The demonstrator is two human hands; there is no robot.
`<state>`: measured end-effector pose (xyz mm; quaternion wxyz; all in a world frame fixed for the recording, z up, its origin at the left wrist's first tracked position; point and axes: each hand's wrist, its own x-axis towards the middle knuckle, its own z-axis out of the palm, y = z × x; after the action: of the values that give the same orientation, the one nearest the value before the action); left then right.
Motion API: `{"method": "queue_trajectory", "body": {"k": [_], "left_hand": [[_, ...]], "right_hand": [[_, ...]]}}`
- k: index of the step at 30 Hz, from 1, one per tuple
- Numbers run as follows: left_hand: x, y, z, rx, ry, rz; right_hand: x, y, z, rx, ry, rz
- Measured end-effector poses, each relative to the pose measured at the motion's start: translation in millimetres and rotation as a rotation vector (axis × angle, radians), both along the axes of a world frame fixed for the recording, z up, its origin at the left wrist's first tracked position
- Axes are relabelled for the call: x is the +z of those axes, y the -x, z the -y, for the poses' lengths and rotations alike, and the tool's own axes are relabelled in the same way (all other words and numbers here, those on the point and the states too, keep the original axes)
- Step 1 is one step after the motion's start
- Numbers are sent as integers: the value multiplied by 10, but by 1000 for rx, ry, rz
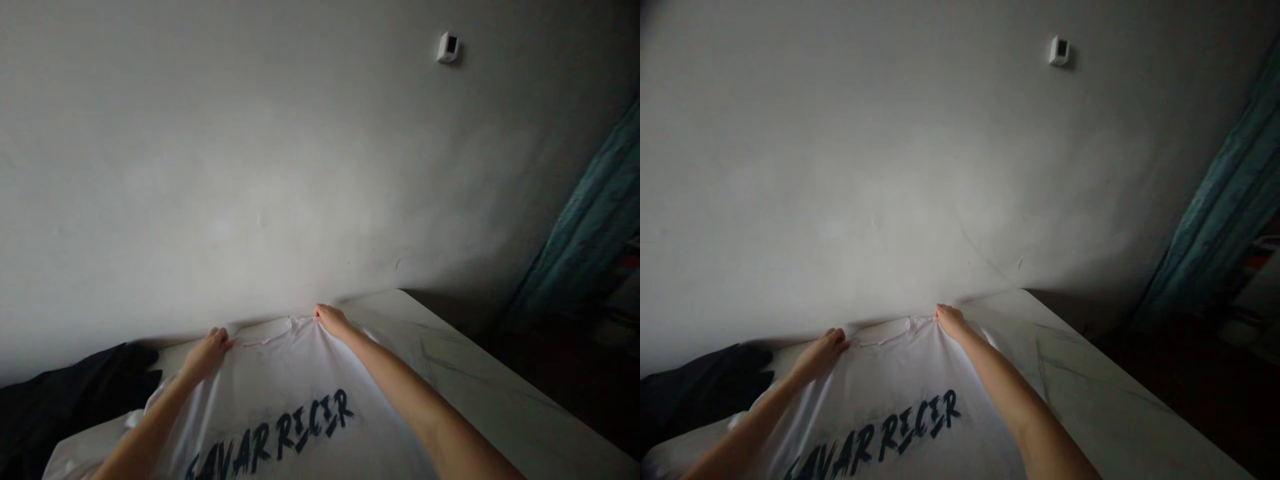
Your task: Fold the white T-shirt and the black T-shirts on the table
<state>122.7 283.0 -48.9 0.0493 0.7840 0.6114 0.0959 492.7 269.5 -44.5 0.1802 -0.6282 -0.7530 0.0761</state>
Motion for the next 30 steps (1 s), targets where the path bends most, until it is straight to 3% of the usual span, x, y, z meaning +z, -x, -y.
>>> {"method": "queue_trajectory", "body": {"k": [4, 8, 12, 15, 19, 21, 26, 30], "left_hand": [[82, -233, 240, 58, -115, -70], [215, -871, 386, -68, -205, 33], [280, -1624, 258, -237, -207, 161], [294, -1937, 83, -293, -201, 236], [292, -1932, 4, -331, -190, 362], [273, -1846, 34, -342, -200, 437], [182, -1710, 22, -269, -189, 579], [120, -1707, -126, -178, -92, 607]], "right_hand": [[-56, -66, 115, -67, -67, 10], [45, -317, 163, -82, -56, 29], [159, -430, 275, -26, -115, 34], [141, -460, 423, 16, -213, 58], [14, -608, 598, 124, -339, 117], [-55, -720, 637, 113, -336, 99], [-167, -1083, 615, 6, -109, -25], [-131, -1491, 574, -36, -2, -142]]}}
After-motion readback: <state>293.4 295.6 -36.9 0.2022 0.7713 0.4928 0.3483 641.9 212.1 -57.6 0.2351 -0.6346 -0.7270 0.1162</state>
